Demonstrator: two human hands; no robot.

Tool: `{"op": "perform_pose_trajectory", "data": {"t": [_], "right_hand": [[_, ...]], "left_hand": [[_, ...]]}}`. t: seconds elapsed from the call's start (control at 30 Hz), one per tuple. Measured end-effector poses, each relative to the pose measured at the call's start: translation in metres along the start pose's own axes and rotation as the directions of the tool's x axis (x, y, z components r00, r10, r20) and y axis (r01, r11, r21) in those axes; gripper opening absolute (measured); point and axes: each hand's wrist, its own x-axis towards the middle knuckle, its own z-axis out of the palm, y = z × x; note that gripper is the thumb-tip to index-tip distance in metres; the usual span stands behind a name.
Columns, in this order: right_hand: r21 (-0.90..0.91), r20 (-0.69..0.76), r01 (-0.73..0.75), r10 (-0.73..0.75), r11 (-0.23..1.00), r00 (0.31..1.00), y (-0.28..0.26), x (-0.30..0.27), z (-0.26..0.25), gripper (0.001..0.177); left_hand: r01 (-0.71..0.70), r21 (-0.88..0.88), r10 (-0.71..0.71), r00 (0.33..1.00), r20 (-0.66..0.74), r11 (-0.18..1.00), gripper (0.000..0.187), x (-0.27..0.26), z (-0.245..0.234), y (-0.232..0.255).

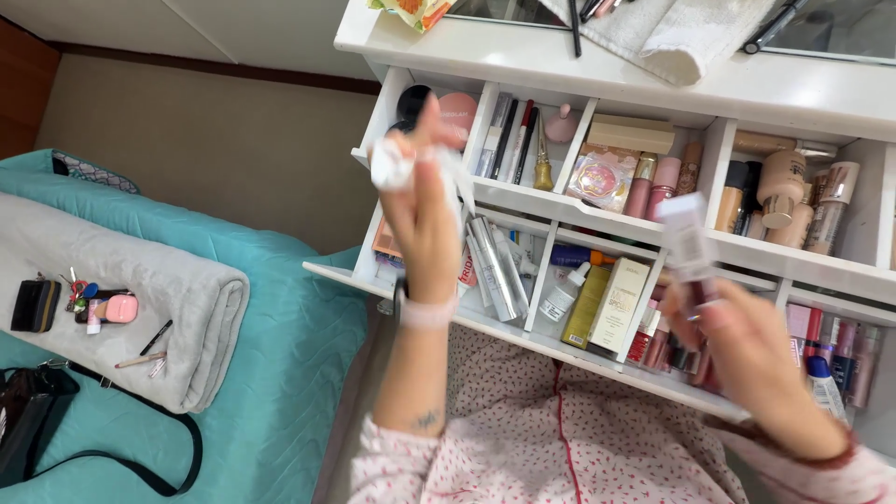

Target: The person sits on the floor in front of a white vanity and organizes cosmetics. They open drawers, pick up various items like lip gloss and brushes, wipe a tube with a tissue, and place items back into compartments. They also fold a towel with brushes and store it in a lower drawer.

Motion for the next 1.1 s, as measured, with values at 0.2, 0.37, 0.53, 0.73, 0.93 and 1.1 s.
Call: {"op": "perform_pose_trajectory", "data": {"t": [0.2, 0.37, 0.53, 0.73, 0.93, 1.1], "right_hand": [[0.682, 0.145, -0.005, -0.128, 0.731, 0.981, -0.07, 0.015, -0.047, 0.041], [0.321, -0.069, 0.038, -0.016, 0.946, 0.998, -0.069, 0.022, -0.061, 0.036], [0.344, -0.148, 0.12, -0.072, 0.931, 0.986, -0.087, 0.04, -0.066, 0.041], [0.609, -0.086, 0.132, -0.101, 0.782, 0.991, -0.076, 0.069, -0.08, 0.021], [0.885, 0.05, 0.004, -0.103, 0.465, 0.993, -0.063, 0.138, -0.093, 0.021], [0.952, 0.121, -0.068, -0.165, 0.297, 0.979, -0.064, 0.197, -0.084, 0.03]], "left_hand": [[-0.64, 0.534, 0.451, 0.768, 0.455, 0.552, 0.027, 0.137, 0.054, -0.085], [-0.636, 0.687, 0.474, 0.754, 0.455, 0.352, 0.072, 0.135, 0.12, -0.114], [-0.485, 0.487, 0.177, 0.817, 0.549, 0.726, 0.045, 0.098, 0.162, -0.171], [-0.314, 0.717, -0.233, 0.8, 0.553, 0.623, 0.058, 0.106, 0.198, -0.149], [0.327, 0.489, -0.588, 0.479, 0.651, 0.809, 0.053, 0.107, 0.213, -0.155], [0.663, 0.037, -0.459, 0.476, 0.75, 0.748, 0.045, 0.097, 0.2, -0.189]]}}
